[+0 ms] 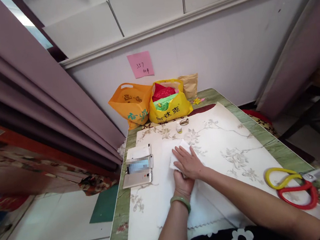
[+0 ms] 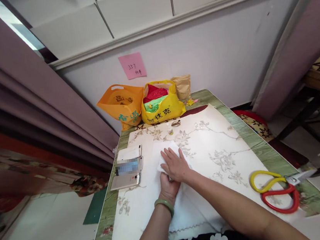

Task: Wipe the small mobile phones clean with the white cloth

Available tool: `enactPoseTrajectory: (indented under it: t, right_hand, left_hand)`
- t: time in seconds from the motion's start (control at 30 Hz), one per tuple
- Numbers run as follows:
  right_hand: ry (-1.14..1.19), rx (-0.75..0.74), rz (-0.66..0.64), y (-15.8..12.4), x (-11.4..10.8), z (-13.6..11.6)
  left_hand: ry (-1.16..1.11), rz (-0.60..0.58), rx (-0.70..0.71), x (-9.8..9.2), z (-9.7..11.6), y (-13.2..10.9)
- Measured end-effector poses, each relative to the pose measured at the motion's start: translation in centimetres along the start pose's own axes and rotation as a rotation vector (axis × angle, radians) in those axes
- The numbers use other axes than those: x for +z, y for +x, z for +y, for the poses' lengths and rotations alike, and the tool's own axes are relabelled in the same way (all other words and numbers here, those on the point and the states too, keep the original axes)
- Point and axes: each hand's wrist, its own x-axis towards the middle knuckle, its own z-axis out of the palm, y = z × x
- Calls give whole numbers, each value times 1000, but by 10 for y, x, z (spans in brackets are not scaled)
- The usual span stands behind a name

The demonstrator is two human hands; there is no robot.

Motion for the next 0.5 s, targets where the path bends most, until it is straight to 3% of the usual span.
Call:
enactPoseTrajectory:
  t: [0.23,0.4,0.5]
  right_hand:
    - [33,163,90,7,3,23]
    - [200,163,275,-13,9,45]
    - [420,259,378,-21,5,56]
  left_hand:
    - [-44,-96,-23,15,3,-9]
    - [-25,18,-28,13,3,-12]
    - [5,-4,-59,14,5,-13]
